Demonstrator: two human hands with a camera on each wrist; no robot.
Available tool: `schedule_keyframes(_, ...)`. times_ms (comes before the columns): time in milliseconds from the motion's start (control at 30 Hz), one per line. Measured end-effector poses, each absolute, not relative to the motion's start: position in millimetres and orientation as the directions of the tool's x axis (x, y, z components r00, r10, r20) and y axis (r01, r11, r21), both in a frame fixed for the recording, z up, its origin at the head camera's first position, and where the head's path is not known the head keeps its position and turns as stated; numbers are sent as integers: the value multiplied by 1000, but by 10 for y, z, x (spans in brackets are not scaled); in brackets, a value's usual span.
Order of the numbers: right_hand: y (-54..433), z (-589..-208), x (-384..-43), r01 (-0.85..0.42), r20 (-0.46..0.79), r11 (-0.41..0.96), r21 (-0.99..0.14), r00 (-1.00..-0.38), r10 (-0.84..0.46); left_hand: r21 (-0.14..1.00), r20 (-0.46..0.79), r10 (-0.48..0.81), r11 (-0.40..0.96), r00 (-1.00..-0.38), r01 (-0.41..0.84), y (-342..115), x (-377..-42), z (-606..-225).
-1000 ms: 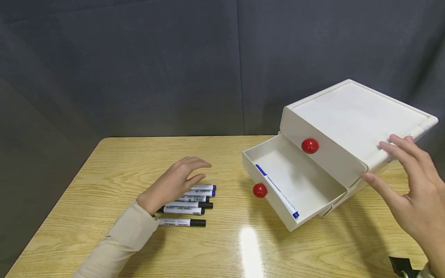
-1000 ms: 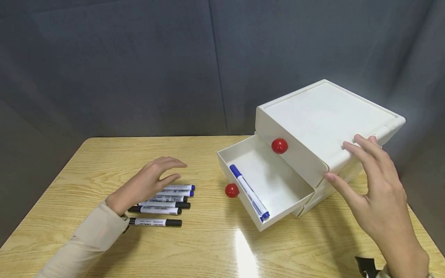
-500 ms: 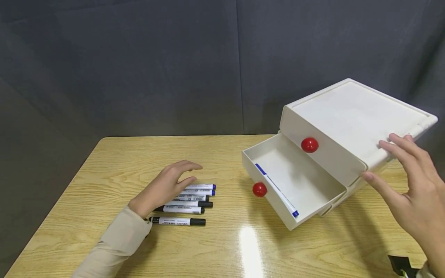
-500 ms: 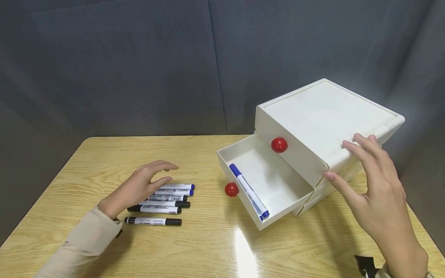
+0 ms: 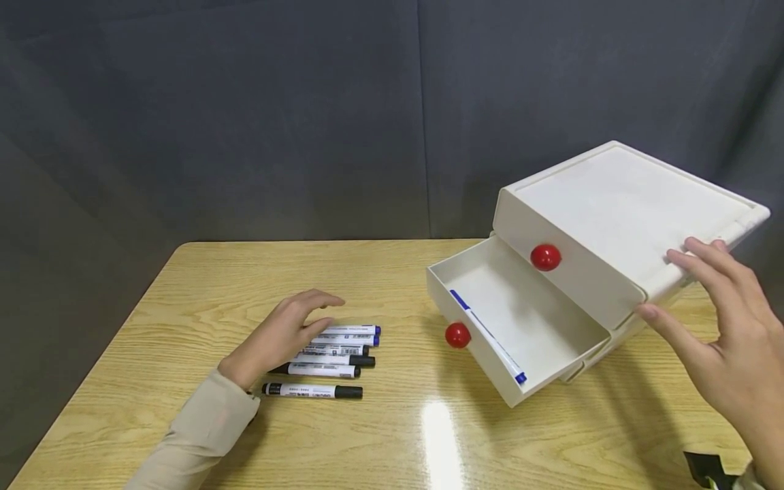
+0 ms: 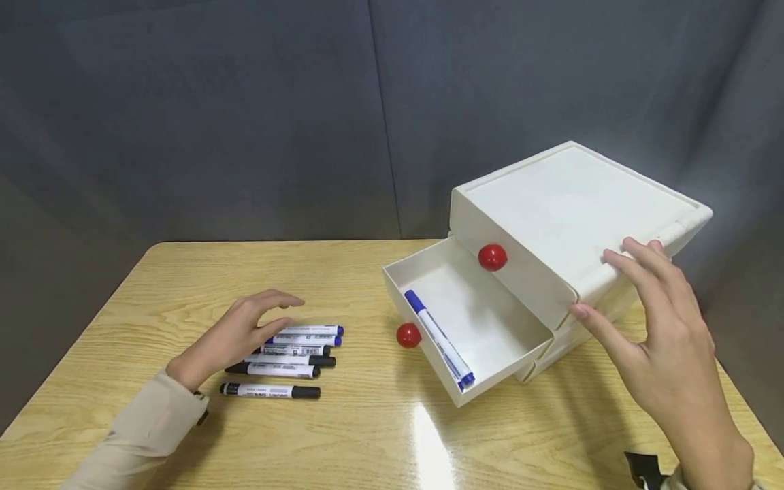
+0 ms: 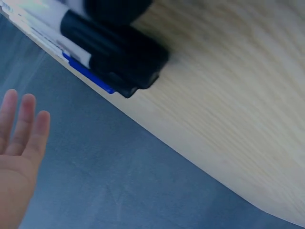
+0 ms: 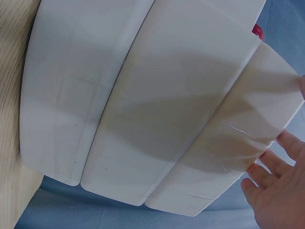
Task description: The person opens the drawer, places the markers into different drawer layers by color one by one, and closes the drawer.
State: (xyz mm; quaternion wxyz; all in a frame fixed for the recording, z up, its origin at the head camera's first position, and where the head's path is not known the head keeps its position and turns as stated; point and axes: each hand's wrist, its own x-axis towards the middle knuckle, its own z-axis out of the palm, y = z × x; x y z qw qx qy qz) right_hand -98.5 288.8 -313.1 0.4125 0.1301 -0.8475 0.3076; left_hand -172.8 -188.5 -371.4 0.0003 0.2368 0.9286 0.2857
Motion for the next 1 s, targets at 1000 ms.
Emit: schedule_keyframes(1000, 2934, -3150, -1001, -449, 768, 797, -403, -639, 29, 474, 29, 440, 785, -897, 400, -2081, -1729, -3908)
